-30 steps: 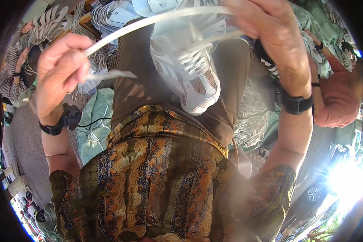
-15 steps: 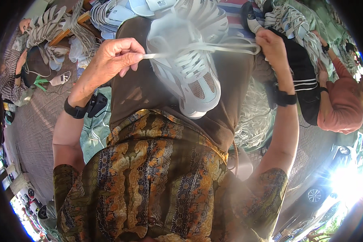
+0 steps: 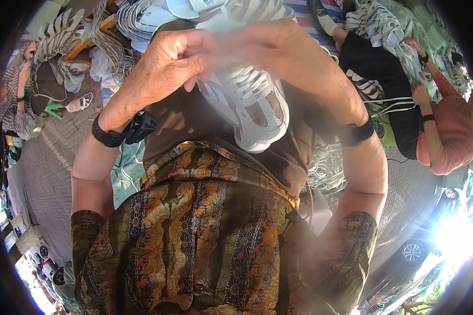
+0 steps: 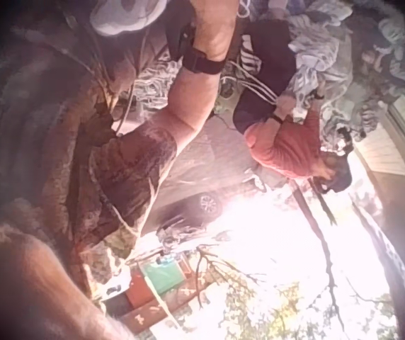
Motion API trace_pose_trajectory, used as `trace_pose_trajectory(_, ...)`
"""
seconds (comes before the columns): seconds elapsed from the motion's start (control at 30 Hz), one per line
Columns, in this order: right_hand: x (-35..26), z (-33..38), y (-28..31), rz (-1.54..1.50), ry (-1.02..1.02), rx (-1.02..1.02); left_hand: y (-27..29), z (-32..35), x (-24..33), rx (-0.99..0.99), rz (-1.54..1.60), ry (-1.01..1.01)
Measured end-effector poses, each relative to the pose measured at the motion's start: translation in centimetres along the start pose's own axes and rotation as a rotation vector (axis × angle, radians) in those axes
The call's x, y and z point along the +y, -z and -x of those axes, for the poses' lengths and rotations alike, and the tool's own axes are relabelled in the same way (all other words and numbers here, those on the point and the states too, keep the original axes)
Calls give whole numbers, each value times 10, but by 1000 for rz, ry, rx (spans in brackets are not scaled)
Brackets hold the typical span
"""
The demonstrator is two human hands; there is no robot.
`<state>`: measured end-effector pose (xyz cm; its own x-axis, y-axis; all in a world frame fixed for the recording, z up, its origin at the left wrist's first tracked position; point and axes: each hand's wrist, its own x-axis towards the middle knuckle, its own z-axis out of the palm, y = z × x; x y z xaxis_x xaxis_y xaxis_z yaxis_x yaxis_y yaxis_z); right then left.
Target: The person threads white shoelaces through the eyelets of a white sneaker held on their lap. They pull the laces tight, adjust the tongue, and tie a knot to secure the laces. The person then picks up another pair of laces from a pile on the ground and begins threading them into a second shoe.
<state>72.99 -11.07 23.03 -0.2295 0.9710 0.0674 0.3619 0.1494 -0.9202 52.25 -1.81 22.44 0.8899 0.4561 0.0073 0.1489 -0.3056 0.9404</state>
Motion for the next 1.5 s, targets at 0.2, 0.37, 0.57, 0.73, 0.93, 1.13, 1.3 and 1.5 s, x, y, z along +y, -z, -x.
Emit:
trace_pose_trajectory(0.2, 20, -6, -11, 129, 198, 84, -3, -4, -9, 29, 57, -51)
trace_pose_trajectory(0.37, -8, -11, -9, -54, 58, 13, -6, -6, 1, 77, 89, -73)
trace_pose_trajectory(0.57, -1, -6, -7, -80, 55, 22, -2, -8, 8, 29, 52, -26)
trace_pose_trajectory(0.73, 3, -2, -9, 136, 109, 86, -2, -13, 3, 35, 32, -21)
trace_pose_trajectory(0.93, 19, 5, 24, 702, 3, 448, 13, -29, -29, 343, -250, -161)
trace_pose_trajectory(1.13, 28, 3, 43, 1255, 331, 524, 16, -44, -62, 196, -412, 85)
trace_pose_trajectory(1.3, 23, -5, -4, 921, 505, 197, 17, -50, -61, 80, -381, 80)
trace_pose_trajectory(1.5, 40, -3, -3, 1133, 471, 70, 13, -61, -75, 24, -19, 14)
